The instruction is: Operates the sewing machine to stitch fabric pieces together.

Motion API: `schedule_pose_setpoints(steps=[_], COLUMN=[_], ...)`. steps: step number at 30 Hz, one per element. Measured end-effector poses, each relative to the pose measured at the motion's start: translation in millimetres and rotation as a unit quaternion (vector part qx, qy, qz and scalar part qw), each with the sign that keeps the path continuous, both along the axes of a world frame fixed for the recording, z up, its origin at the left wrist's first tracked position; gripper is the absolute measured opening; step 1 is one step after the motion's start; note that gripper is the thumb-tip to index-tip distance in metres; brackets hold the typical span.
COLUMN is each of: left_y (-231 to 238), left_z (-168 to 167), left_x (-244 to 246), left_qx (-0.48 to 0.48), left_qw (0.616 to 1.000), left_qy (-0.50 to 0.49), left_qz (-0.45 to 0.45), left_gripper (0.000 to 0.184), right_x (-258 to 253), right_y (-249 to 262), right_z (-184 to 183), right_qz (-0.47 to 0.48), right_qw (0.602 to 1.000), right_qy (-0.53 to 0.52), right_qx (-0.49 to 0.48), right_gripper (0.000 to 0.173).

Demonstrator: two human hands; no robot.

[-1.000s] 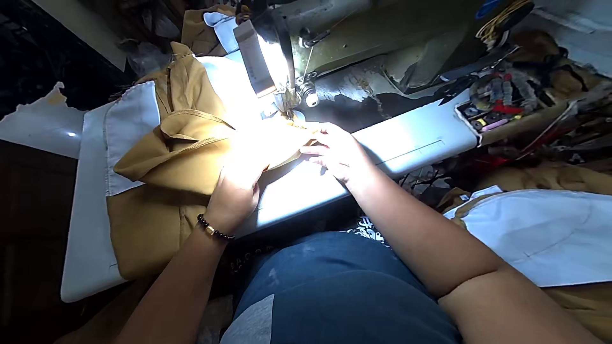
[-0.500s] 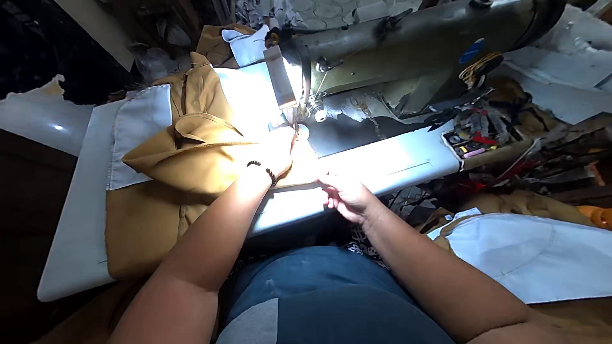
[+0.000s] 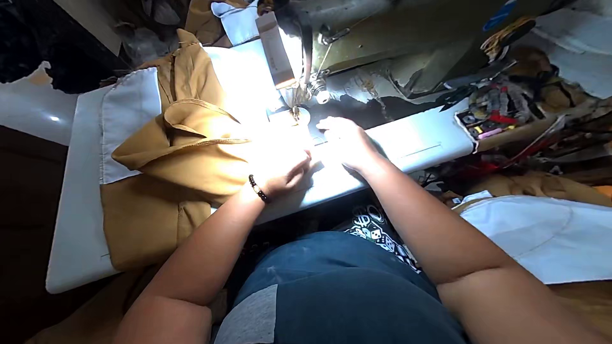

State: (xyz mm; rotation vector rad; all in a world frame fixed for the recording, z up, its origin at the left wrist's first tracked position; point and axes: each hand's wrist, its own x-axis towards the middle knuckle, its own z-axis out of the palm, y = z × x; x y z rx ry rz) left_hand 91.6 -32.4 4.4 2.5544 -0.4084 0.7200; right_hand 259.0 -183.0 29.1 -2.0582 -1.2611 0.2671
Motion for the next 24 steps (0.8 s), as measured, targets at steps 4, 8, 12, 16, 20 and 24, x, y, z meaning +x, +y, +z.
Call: schedule_pose_setpoints(steps=[4, 8, 12, 16, 20, 24], left_y=[-11.4, -2.0, -2.1, -3.0, -1.3, 2.2], left_z=[11.1, 13.3, -0.2, 3.4, 11.3, 5.3], left_x=[2.3, 12.7, 7.6, 1.5, 12.5, 18.1], left_qx=[-0.021, -0.024, -0.041, -0.052, -0.084, -0.032], left_qw=[0.969, 0.947, 0.995, 0.997, 0.960, 0.973], left_qy=[0.058, 0.208, 0.091, -0.043, 0.097, 0.146], left_qz=[0.241, 0.245, 0.006, 0.047, 0.248, 0.173], left_gripper=[0.032, 0.041, 0.031, 0.021, 0.030, 0.039], right_x=[-22.2, -60.7, -53.5, -23.0, -25.1, -43.9], right_y=[-26.0, -115.4, -141.7, -72.6, 0.6, 20.0], right_z=[-11.7, -40.9, -26.6, 8.2, 30.0, 36.6], right_qz=[0.112, 0.252, 0.133, -0.066, -0.031, -0.036], right_qw=[0.974, 0.959, 0.985, 0.997, 0.993, 0.983], right_qy=[-0.160, -0.128, 0.036, 0.019, 0.021, -0.011], right_qx=[-0.116, 0.030, 0.101, 0.045, -0.109, -0.178], right_gripper=[0.047, 0.042, 0.034, 0.022, 0.049, 0.021])
